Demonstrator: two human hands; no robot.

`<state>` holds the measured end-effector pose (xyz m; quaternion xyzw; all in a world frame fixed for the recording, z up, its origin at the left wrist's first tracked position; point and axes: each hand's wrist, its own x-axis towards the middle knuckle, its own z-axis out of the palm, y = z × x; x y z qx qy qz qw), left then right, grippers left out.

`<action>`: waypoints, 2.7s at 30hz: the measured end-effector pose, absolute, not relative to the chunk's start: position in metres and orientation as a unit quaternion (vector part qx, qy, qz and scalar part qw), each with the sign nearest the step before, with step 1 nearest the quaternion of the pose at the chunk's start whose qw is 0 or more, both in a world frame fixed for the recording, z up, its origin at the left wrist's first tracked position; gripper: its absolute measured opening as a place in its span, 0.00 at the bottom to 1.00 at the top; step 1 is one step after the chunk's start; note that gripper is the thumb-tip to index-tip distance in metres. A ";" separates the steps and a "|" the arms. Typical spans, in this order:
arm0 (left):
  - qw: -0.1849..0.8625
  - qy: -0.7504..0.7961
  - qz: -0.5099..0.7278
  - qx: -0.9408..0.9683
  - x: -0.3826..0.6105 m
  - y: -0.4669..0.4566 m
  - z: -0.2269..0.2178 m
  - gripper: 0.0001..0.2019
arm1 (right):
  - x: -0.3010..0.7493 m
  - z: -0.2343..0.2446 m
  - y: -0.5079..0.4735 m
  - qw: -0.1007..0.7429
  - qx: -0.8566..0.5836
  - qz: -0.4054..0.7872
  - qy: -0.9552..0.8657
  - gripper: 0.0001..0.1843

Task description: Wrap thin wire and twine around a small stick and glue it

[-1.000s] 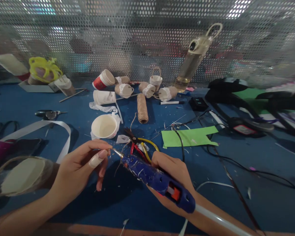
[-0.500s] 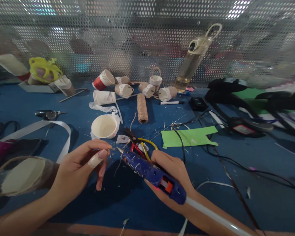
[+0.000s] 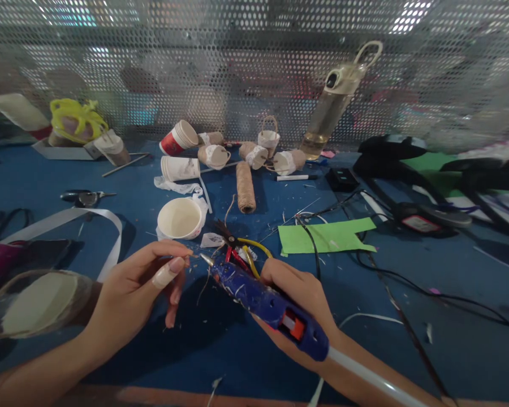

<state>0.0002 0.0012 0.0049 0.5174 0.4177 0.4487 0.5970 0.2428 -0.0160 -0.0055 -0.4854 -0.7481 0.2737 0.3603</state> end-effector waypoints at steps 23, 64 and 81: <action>0.600 0.424 0.441 0.515 0.001 0.003 0.004 0.06 | 0.247 -0.011 -0.018 0.353 -0.482 0.271 -0.755 0.12; 0.595 0.421 0.447 0.519 0.001 0.004 0.003 0.06 | 0.244 -0.006 -0.018 0.365 -0.475 0.278 -0.751 0.12; 0.584 0.457 0.431 0.515 0.002 0.004 0.008 0.07 | 0.245 -0.006 -0.018 0.350 -0.453 0.238 -0.785 0.11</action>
